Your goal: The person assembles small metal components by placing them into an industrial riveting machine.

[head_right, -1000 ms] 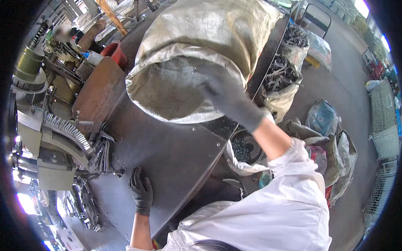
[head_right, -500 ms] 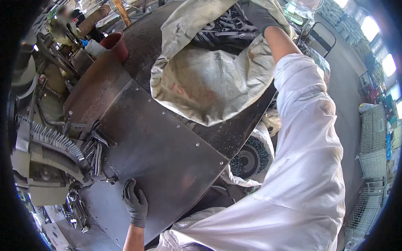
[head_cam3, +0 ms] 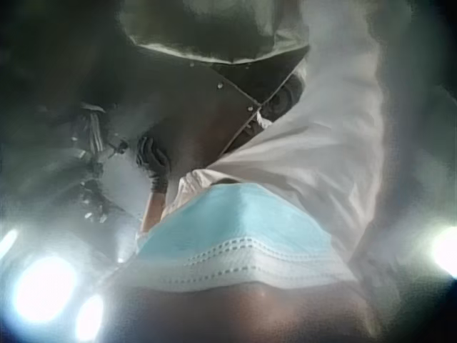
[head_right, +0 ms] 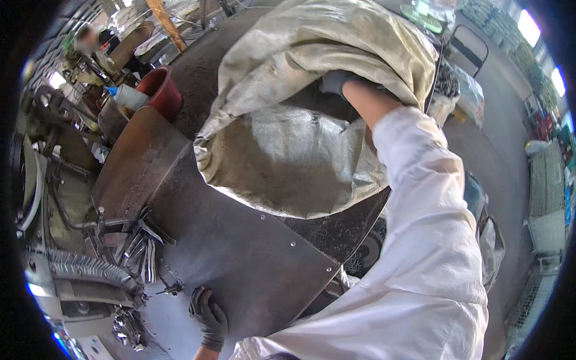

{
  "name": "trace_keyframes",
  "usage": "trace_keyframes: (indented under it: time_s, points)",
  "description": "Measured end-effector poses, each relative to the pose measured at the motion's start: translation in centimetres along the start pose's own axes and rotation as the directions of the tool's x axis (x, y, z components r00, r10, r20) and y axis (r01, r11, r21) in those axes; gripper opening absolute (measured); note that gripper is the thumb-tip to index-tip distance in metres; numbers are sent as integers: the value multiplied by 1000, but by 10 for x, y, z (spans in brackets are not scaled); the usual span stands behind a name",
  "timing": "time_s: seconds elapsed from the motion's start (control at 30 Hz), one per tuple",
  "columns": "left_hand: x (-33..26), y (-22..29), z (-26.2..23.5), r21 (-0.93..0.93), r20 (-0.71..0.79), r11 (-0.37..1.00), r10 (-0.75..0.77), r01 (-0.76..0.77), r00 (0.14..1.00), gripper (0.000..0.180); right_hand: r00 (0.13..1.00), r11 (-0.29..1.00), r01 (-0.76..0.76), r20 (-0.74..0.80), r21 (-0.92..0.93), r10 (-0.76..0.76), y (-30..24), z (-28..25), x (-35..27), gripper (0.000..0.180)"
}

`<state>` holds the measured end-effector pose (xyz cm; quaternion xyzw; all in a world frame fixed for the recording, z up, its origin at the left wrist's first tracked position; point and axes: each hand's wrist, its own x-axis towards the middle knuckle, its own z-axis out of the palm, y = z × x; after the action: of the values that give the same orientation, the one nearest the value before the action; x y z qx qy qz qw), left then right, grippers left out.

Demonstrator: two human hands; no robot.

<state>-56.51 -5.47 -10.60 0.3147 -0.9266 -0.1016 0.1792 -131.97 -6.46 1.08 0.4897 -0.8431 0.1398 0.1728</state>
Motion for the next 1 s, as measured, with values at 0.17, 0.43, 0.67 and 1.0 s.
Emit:
trace_keyframes:
  time_s: [0.17, 0.43, 0.67, 1.0]
  points:
    - [16, 26, -11, 3, 31, 998, -66, 66, 997, 36, 998, 997, 55, -14, 58, -54, 2, 35, -9, 53]
    - [24, 24, -20, -52, -83, 995, 81, -85, 993, 33, 973, 965, 229, -70, 129, -221, -29, 36, 8, 50]
    - [-2, -6, -9, -14, 5, 999, -30, 30, 1000, 38, 918, 889, 395, -68, 231, -391, -108, 24, -17, 47]
    - [-11, -2, -17, -13, -22, 1000, -11, 10, 1000, 39, 840, 784, 518, -28, 343, -542, -174, 0, -130, 45]
